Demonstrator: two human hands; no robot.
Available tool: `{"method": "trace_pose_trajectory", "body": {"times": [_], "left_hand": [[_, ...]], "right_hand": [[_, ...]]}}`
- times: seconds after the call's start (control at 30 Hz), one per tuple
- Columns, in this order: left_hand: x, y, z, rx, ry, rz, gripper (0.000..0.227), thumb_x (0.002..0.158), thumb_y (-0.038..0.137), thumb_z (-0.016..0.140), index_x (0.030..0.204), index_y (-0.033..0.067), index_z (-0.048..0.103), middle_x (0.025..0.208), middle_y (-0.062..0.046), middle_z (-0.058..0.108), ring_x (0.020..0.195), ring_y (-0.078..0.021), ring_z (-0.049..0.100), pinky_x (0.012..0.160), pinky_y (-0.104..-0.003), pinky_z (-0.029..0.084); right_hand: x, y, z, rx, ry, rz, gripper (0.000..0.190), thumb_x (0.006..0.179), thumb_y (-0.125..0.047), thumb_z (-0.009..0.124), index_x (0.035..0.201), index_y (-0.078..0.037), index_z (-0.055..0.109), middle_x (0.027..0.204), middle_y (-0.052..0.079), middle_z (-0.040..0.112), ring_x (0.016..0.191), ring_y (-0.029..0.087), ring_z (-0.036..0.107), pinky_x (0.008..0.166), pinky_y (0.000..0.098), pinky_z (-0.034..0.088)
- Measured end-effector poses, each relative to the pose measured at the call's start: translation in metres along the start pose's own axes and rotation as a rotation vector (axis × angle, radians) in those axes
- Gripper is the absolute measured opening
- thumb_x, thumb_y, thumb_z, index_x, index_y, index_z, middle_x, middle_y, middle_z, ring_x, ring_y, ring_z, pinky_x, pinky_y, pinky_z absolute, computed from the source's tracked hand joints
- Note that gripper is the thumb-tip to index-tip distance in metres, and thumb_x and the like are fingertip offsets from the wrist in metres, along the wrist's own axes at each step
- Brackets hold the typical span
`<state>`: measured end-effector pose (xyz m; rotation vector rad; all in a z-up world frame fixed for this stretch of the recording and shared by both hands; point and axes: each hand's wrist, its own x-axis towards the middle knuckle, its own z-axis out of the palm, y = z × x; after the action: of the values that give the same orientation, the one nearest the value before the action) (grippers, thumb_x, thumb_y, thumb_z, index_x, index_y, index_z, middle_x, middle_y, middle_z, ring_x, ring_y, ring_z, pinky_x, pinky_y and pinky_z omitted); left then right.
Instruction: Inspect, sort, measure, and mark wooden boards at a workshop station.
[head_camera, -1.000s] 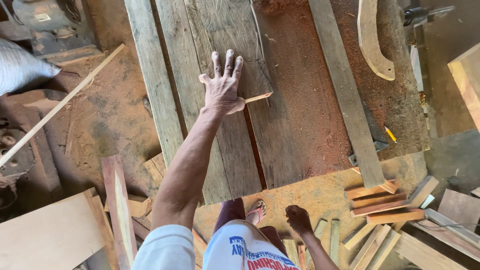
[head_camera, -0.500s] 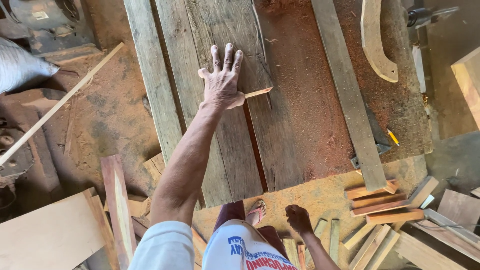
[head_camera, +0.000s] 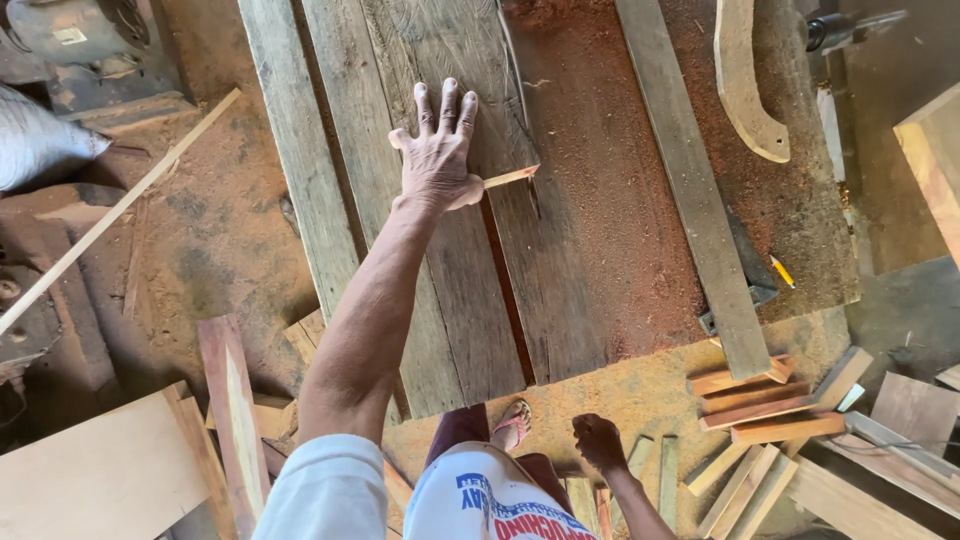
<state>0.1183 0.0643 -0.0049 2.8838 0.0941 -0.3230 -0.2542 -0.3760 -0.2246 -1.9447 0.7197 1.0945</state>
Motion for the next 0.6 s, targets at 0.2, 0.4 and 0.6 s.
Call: {"method": "trace_pose_trajectory", "body": {"times": [0.2,0.4,0.6], "left_hand": [[0.012,-0.007,0.010,0.017,0.026,0.013,0.127,0.049,0.017,0.075,0.164,0.0173,0.023,0.172,-0.013,0.010,0.155,-0.0460,0.007,0.095,-0.075,0.037],[0.018,-0.009,0.006,0.022,0.018,0.003,0.126,0.049,0.018,0.074,0.164,0.0179,0.023,0.172,-0.013,0.010,0.154,-0.0464,0.006,0.096,-0.077,0.036],[0.031,-0.014,0.005,0.030,0.025,-0.016,0.125,0.050,0.019,0.073,0.165,0.0188,0.022,0.172,-0.013,0.009,0.155,-0.0456,0.006,0.097,-0.076,0.036]], "right_hand": [[0.010,0.011,0.005,0.067,-0.008,-0.076,0.036,0.093,-0.035,0.063,0.099,-0.001,0.072,0.077,0.009,0.072,0.060,0.015,0.067,0.053,0.0317,0.056],[0.012,0.017,0.008,0.055,0.010,-0.041,0.039,0.094,-0.037,0.064,0.099,0.001,0.072,0.077,0.010,0.071,0.060,0.017,0.068,0.055,0.0343,0.056],[0.003,0.013,0.012,0.045,0.033,-0.051,0.033,0.093,-0.031,0.062,0.093,0.000,0.073,0.073,0.011,0.071,0.058,0.019,0.068,0.056,0.0343,0.056]]}}
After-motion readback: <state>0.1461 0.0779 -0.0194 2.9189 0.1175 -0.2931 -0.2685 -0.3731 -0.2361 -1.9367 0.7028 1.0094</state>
